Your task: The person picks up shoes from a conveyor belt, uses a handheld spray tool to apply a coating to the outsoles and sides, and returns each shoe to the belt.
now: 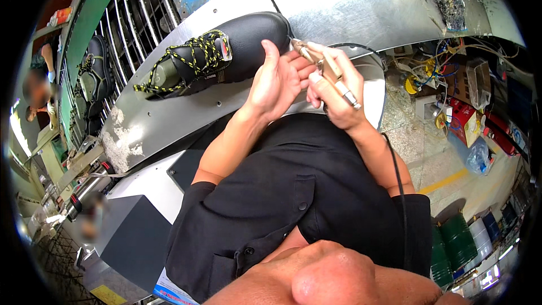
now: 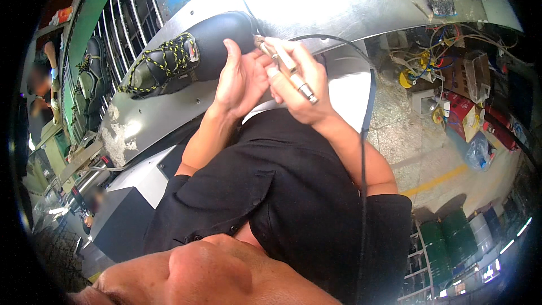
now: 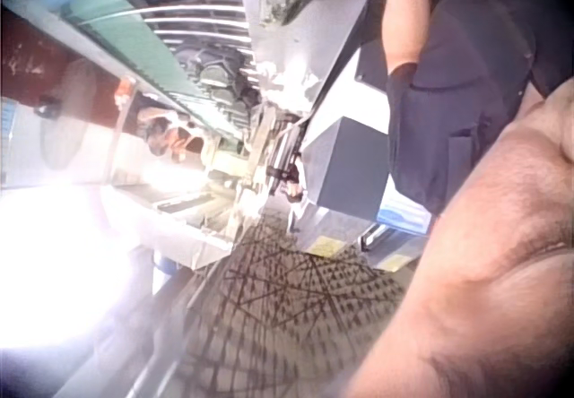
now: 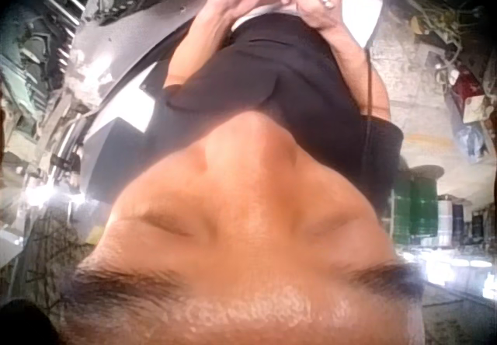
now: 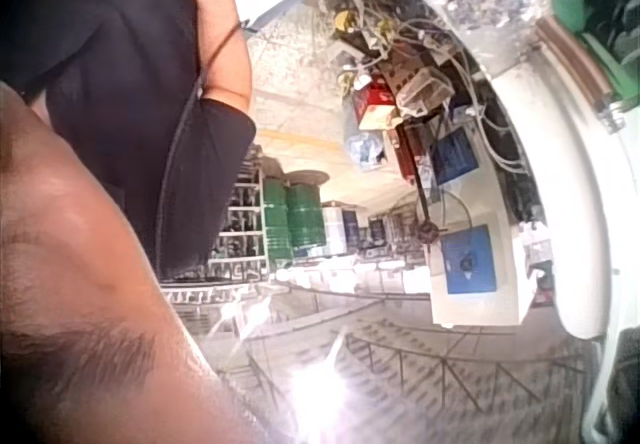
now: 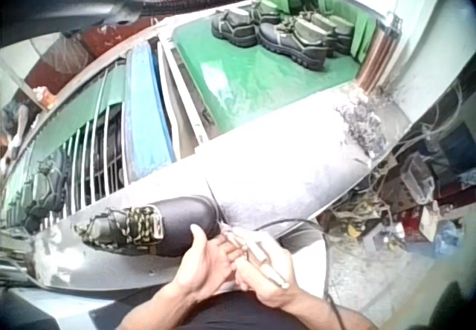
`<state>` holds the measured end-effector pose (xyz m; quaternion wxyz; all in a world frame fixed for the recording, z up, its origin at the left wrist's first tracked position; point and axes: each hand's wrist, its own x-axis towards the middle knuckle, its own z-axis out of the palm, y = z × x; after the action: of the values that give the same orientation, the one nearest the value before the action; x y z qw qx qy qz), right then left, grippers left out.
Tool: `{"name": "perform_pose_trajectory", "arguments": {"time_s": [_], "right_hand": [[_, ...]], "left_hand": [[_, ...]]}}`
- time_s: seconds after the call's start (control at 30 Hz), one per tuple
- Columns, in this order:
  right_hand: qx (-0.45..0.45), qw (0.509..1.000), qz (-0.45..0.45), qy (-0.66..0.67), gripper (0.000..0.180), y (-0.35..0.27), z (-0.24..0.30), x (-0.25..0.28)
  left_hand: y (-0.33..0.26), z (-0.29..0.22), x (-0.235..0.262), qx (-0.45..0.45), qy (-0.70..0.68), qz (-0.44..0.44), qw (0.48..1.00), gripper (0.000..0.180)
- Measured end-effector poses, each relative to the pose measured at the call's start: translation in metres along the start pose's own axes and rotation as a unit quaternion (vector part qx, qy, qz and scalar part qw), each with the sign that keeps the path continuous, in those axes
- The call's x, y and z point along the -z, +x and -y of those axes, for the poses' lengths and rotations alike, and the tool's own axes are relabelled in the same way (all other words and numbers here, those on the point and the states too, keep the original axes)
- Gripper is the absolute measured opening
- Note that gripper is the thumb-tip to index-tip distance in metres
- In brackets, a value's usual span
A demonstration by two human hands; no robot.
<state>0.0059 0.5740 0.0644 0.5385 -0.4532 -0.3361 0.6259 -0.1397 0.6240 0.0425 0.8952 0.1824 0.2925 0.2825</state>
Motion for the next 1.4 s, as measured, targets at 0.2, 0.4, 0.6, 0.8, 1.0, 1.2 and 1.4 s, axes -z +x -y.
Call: {"name": "perform_pose_trajectory", "arguments": {"time_s": [0.2,0.4,0.6,0.8,1.0,1.2,1.4], "right_hand": [[0.072,0.995,-0.013,-0.063,0.041,0.012,-0.022,-0.007],[0.029,0.998,0.053,-0.011,0.038,0.042,-0.007,0.005],[0.044,0.997,0.061,0.034,0.038,0.100,-0.012,-0.005],[0.030,0.994,0.069,0.073,0.035,0.113,-0.025,-0.019],[0.090,0.992,0.056,-0.069,0.039,0.076,-0.036,-0.018],[0.135,0.964,0.103,-0.206,0.044,0.033,-0.033,-0.015],[0.135,0.985,0.051,-0.093,0.039,0.063,-0.008,0.071]], "left_hand": [[-0.016,-0.007,0.017,-0.039,0.195,-0.068,0.978,0.066],[-0.146,-0.075,0.048,-0.612,0.509,-0.142,0.588,0.087],[-0.158,-0.049,0.079,-0.382,0.499,-0.329,0.705,0.097],[-0.146,-0.033,0.060,-0.371,0.506,-0.313,0.713,0.083],[-0.142,-0.029,0.058,-0.386,0.481,-0.308,0.725,0.074],[-0.148,-0.025,0.062,-0.351,0.428,-0.306,0.774,0.085],[-0.127,-0.044,0.034,-0.418,0.174,-0.359,0.816,0.051]]}}
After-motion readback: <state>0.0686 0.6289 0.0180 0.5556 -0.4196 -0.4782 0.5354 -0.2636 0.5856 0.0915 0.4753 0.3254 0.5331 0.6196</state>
